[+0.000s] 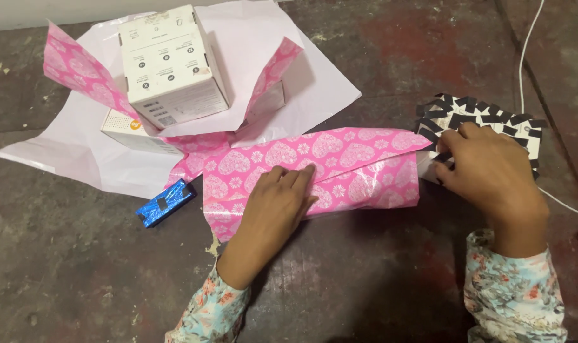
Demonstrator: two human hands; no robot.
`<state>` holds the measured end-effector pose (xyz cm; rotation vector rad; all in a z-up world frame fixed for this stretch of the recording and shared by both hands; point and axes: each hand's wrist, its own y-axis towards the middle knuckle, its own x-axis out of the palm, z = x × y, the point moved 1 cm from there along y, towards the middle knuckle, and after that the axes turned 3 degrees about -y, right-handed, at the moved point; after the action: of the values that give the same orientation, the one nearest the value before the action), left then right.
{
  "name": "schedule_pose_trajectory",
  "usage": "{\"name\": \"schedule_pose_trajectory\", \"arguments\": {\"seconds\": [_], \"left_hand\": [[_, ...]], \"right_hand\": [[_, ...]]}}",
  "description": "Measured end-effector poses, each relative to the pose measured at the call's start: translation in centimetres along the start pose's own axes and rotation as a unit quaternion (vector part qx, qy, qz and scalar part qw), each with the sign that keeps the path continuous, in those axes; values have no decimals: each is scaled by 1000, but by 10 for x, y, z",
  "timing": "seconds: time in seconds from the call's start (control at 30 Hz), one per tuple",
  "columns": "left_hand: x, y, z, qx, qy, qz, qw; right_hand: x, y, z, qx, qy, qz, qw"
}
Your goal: The person wraps a small white box with pink patterned wrapping paper and secures it with black tape. They fold the paper edges neatly, apply tape to seal the sides, and set the wrapped gift aside before handling another box.
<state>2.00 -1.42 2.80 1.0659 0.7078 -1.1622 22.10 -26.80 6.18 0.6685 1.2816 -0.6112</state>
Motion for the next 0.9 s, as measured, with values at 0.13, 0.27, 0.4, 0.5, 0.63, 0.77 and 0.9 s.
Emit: {"name": "schedule_pose_trajectory", "arguments": {"seconds": [0.13,0.27,0.4,0.5,0.63,0.77,0.9], "left_hand": [[2,3,-6,44,-10,76,996],[10,4,-10,8,-19,67,998],[15,5,-14,21,-4,82,996],[18,10,-17,-10,-25,74,997],[16,9,-19,-6,-29,102,994],[14,8,-18,-3,-27,114,993],[14,8,-18,-4,-26,114,993]], "right_hand": [[4,-1,5,12,19,2,1000],[0,-1,10,0,46,35,998],[-15,-13,13,32,47,93,994],[-28,-25,17,-16,166,122,978],[-27,-27,17,9,108,10,994],[-12,-11,3,4,30,-41,999],[2,-7,-9,-4,-45,16,999]]}}
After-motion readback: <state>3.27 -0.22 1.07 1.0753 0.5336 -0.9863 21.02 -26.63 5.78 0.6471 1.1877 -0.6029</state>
